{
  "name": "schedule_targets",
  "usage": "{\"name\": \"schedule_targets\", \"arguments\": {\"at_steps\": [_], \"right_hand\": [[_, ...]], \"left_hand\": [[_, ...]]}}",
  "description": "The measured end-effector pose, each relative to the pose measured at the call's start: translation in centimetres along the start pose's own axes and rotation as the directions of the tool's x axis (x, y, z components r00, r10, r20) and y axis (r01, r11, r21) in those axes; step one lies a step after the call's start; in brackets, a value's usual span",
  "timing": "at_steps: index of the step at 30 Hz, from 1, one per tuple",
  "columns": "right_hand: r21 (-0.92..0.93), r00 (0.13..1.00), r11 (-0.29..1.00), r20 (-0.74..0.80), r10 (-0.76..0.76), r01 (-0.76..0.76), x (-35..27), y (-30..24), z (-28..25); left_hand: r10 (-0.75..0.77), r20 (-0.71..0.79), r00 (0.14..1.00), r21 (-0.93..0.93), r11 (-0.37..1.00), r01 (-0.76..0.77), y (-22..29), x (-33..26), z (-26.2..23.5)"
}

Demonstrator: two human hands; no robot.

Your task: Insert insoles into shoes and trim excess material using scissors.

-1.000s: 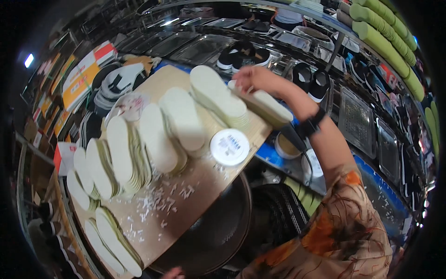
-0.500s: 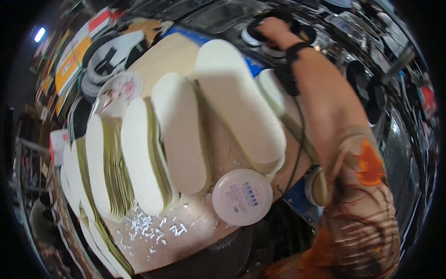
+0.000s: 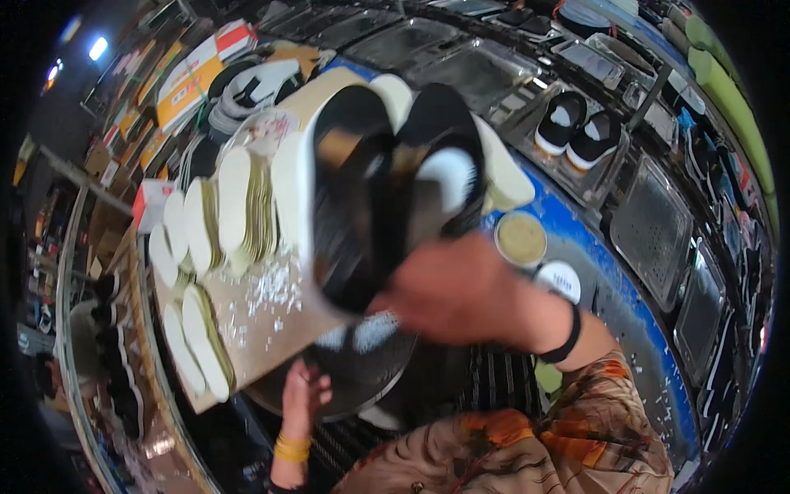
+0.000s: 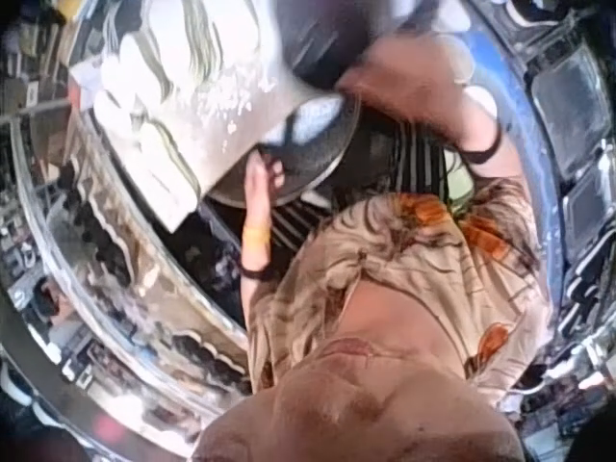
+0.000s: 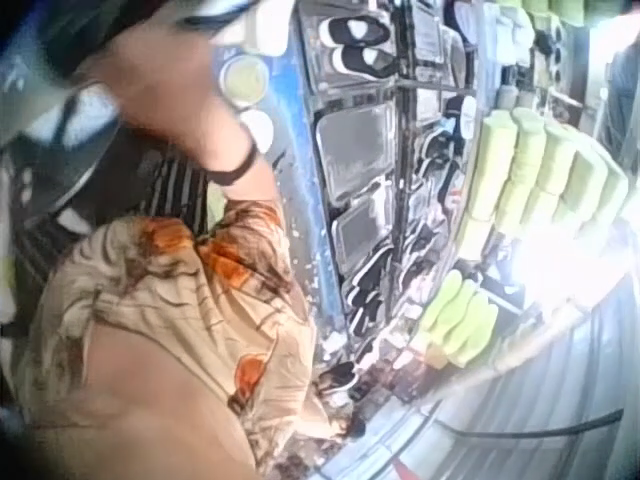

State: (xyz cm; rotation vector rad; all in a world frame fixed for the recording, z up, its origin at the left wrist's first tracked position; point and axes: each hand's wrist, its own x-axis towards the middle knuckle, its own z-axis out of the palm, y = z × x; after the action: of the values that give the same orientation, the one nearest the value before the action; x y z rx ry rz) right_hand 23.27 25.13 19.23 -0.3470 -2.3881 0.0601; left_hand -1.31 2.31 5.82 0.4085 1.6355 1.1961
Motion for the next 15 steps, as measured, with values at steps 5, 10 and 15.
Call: {"name": "schedule_targets", "arguments": {"at_steps": [5, 10, 15], "right_hand": [[0.466, 0.868, 0.859, 0.315, -0.384, 0.211, -3.4, -14.0, 7.1], [0.470, 0.795, 0.876, 0.570, -0.207, -0.109, -5.7, -16.7, 11.3], [0.210, 0.720, 0.732, 0.483, 0.499, -0.648, -11.4, -10.3, 3.8]], "left_hand": [[0.368, -0.110, 0.923, -0.423, 0.823, -0.379, 1.1, -4.8, 0.2], [0.513, -0.424, 0.747, 0.217, 0.858, -0.466, -4.6, 0.1, -3.4], [0.776, -0.352, 0.523, 0.661, 0.602, -0.448, -7.0, 2.5, -7.0]]}}
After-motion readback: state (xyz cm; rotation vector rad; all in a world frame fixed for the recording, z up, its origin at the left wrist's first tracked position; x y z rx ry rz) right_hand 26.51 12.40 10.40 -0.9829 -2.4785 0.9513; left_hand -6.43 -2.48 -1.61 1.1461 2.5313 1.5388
